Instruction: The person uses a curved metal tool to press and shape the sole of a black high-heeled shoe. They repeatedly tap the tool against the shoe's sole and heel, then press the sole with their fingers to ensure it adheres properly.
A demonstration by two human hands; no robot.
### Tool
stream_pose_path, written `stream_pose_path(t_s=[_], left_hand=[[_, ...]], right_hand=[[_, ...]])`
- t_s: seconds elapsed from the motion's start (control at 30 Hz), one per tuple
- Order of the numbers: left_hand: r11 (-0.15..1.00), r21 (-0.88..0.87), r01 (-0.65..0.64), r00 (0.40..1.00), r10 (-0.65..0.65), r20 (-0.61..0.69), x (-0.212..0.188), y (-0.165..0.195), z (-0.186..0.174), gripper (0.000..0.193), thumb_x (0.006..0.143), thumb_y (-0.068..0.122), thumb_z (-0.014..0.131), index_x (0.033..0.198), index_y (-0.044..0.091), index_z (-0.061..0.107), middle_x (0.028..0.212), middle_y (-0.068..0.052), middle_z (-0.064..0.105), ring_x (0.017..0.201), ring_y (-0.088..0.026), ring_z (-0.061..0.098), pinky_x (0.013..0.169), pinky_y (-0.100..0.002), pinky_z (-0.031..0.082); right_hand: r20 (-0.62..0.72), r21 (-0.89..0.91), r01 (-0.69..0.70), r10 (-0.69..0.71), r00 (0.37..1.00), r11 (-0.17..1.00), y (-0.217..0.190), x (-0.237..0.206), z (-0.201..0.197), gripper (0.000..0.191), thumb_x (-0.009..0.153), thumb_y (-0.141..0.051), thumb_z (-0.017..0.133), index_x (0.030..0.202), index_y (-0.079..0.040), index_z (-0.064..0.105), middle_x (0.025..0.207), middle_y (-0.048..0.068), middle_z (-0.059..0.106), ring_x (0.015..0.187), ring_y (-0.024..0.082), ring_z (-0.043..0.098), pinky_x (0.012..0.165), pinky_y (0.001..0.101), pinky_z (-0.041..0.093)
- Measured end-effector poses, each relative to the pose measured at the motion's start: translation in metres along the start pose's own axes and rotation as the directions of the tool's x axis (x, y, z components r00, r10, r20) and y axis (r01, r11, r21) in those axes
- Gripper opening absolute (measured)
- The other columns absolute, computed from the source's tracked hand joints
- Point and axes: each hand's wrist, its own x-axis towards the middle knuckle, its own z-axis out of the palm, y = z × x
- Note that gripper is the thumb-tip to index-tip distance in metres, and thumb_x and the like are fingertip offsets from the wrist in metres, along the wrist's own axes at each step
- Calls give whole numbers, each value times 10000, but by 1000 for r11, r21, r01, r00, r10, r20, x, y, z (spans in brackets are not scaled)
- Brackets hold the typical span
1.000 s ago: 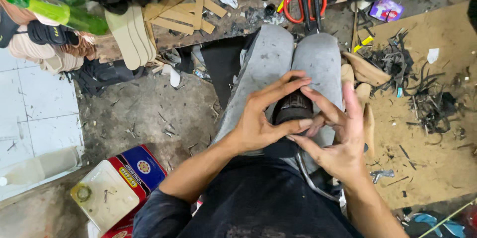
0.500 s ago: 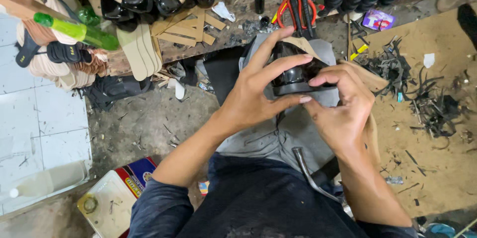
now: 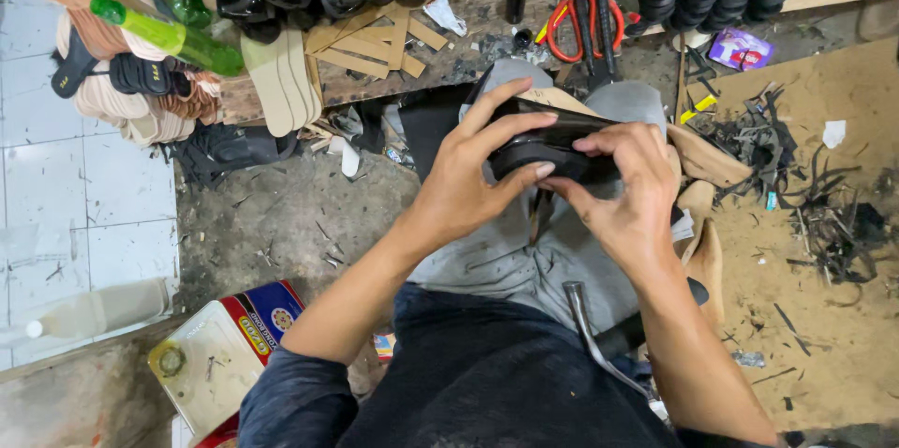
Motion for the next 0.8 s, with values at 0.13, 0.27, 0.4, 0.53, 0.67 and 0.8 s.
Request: stream_pose_path(t_s=[0.13,0.27,0.4,0.53,0.67,0.8], left_hand=[[998,35,58,998,-57,-5,-3,-15,6,596,756,166,931,1294,116,680,1519,-185,490,1363,-359,565,1127,-404,482],[996,-19,88,995,-89,-33,-2,-32,12,553,775,162,925,1280,116,704,1457,-152,571,1332,-324,623,1119,-385,515],[995,-58,84,995,-87,-51,-5,-42,14,518,784,148,921,1257,101,715,1414,-149,593,1299,-307,642,1095,-377,527],[993,-52,103,990,-108,-96,-5,-48,16,473,804,142,912,1235,99,723,1389,-137,617,1285,-289,659,1091,-371,535],[984,-77,159,979,-167,-115,-4,-58,16,450,817,156,903,1229,102,729,1397,-135,628,1291,-290,659,1096,-382,530],[989,-52,137,972,-144,-185,-6,-67,18,464,805,183,897,1228,104,723,1542,-195,471,1378,-351,558,1141,-419,451]], right_hand=[[75,-37,-17,20,997,999,8,-5,12,399,656,-3,879,1001,-42,681,959,99,657,942,298,619,846,392,488],[172,-62,-26,36,984,998,17,-2,16,350,679,-11,869,959,-42,662,914,100,638,916,299,612,823,397,457],[242,-57,-34,47,969,998,26,7,17,300,719,4,859,937,-52,661,884,83,637,884,281,613,811,393,453],[195,0,-43,42,980,999,26,13,23,294,746,-46,879,952,-70,670,885,75,640,852,269,616,787,370,459],[152,-97,12,3,988,995,27,13,21,415,720,-161,895,1069,-66,692,1014,89,637,989,287,590,861,392,445],[154,-252,127,-90,984,959,37,8,14,470,695,-282,947,1063,-87,729,1045,89,614,1044,303,528,889,444,372]])
